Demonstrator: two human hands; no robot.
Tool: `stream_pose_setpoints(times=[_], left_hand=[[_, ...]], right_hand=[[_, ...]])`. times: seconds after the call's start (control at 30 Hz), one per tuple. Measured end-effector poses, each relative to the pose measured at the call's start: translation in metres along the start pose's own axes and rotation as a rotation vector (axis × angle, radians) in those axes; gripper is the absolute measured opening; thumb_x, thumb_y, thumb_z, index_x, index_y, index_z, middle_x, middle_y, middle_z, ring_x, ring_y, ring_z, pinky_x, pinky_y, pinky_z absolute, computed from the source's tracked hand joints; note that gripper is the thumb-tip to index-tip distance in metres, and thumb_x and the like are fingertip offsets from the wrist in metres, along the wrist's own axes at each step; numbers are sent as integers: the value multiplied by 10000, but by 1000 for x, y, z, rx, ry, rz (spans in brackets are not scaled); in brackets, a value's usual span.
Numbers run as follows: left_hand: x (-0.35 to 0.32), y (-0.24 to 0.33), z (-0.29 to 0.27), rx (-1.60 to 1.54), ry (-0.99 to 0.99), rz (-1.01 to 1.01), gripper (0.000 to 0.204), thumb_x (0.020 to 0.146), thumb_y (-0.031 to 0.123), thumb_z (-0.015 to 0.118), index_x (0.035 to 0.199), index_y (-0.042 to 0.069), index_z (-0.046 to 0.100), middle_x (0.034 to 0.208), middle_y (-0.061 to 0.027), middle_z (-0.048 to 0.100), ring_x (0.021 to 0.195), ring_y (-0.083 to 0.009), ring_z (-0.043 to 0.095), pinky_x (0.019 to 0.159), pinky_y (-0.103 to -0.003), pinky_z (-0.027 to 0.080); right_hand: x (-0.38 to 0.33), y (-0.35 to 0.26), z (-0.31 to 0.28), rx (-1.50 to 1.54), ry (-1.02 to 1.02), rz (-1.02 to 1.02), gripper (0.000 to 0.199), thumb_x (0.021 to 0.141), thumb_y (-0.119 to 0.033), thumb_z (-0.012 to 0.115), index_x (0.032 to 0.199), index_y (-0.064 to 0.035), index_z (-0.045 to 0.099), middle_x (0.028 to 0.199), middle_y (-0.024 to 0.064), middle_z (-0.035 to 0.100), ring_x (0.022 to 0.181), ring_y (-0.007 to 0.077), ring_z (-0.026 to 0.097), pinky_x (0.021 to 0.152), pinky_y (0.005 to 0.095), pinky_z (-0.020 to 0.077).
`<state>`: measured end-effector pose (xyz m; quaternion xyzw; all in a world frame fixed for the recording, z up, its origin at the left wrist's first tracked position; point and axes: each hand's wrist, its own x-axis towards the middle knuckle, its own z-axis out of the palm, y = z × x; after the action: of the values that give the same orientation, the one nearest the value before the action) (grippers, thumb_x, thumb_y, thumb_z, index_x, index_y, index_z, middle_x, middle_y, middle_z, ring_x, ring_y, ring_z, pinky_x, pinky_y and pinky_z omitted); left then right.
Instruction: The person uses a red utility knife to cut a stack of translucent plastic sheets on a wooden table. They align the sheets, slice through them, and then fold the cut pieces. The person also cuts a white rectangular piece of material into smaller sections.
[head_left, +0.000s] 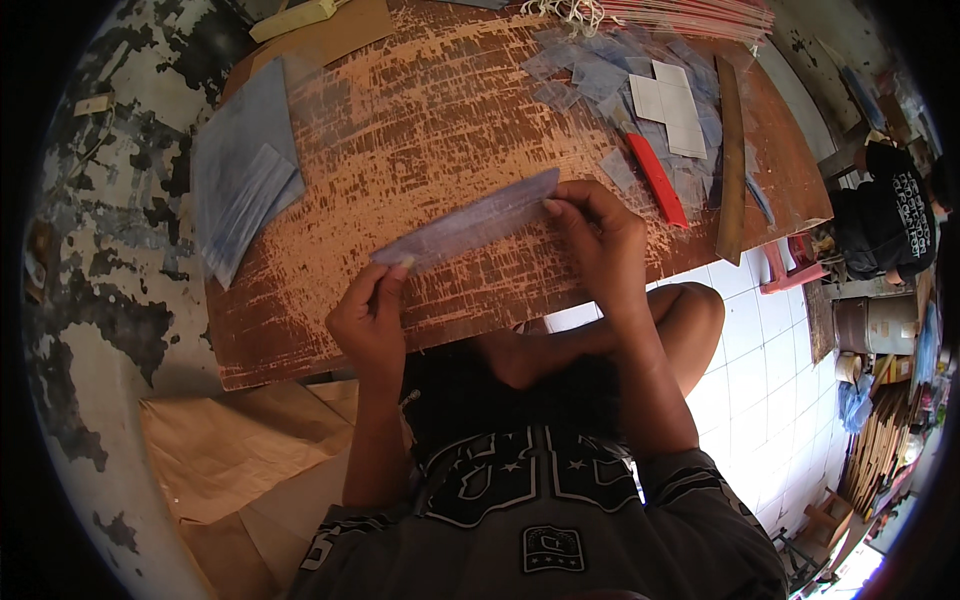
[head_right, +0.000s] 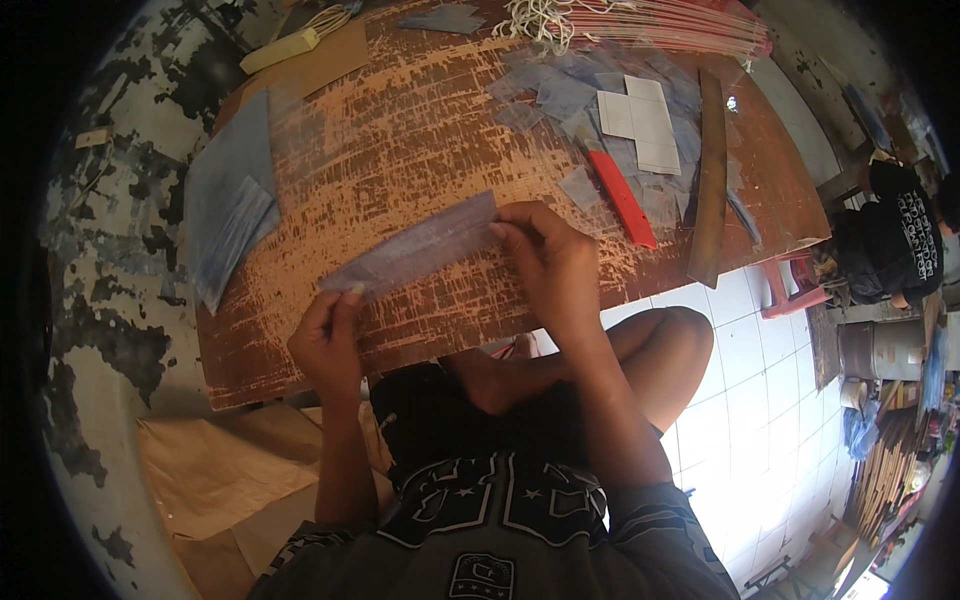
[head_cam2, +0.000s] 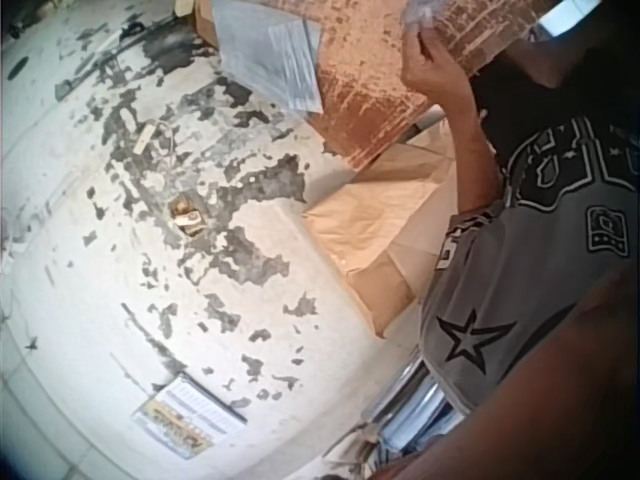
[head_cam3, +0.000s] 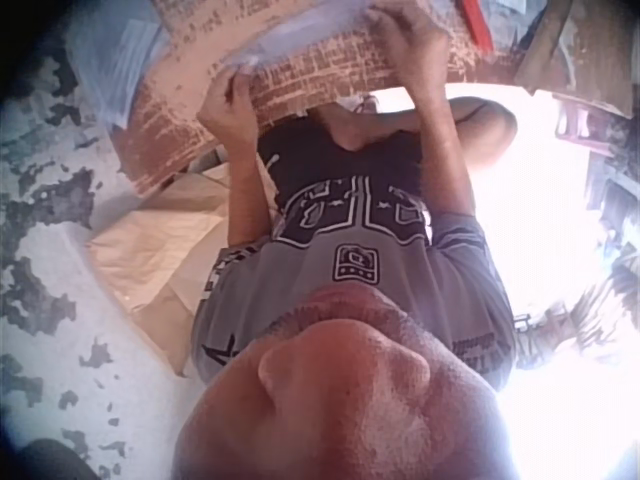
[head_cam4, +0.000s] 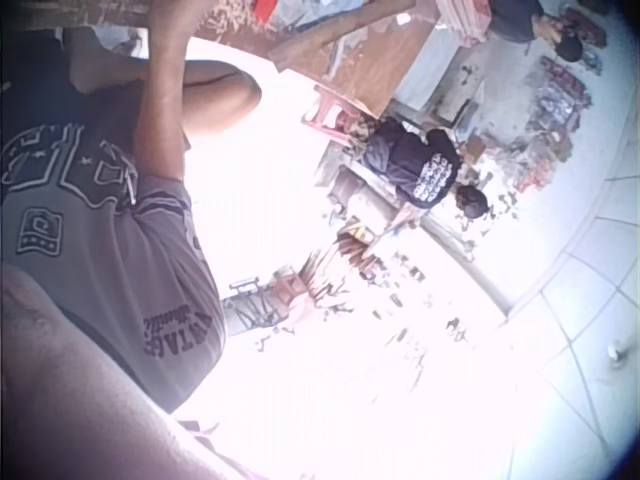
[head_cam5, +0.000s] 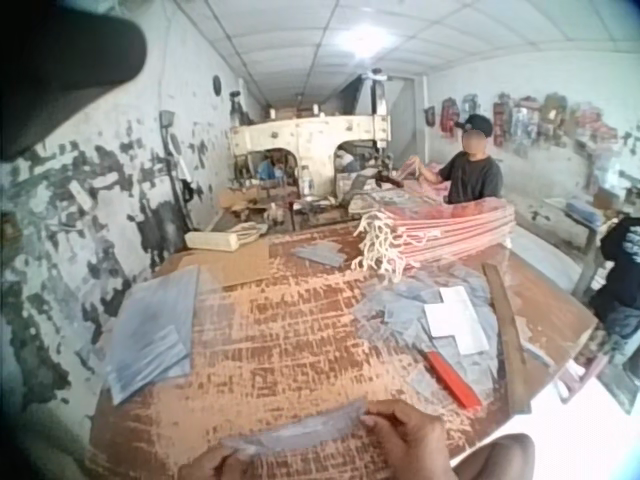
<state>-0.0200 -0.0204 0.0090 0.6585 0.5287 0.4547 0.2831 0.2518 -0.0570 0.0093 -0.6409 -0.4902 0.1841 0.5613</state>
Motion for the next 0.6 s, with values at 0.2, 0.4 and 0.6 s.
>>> stream_pose_setpoints(times=[0.2, 0.4, 0.6], left_hand=[[18, 6, -11, -296, -8, 38, 72, 1055, 22, 769, 1053, -50, 760, 915, -30, 728, 857, -83, 649, 767, -246, 521], [21, 1, -32, -437, -267, -18, 110, 1045, 47, 795, 1075, -56, 768, 956, -2, 732, 846, -71, 634, 766, -228, 523], [15, 30, -9, 156, 69, 415, 457, 1097, 218, 720, 1503, 16, 665, 1520, -200, 676, 1441, -318, 634, 1198, -487, 488]], right_hand=[[2, -18, -20, 332, -256, 72, 239, 1094, -53, 722, 1329, -15, 702, 1103, 66, 808, 1087, 102, 731, 943, 288, 571], [-4, -24, -54, 416, -568, 213, 277, 1112, -77, 704, 1368, 31, 691, 1152, 45, 796, 1102, 86, 707, 951, 270, 552], [-27, -48, -45, 367, -409, 422, 244, 1119, -128, 711, 1305, 28, 720, 1112, 48, 799, 1005, 69, 695, 876, 244, 545]])
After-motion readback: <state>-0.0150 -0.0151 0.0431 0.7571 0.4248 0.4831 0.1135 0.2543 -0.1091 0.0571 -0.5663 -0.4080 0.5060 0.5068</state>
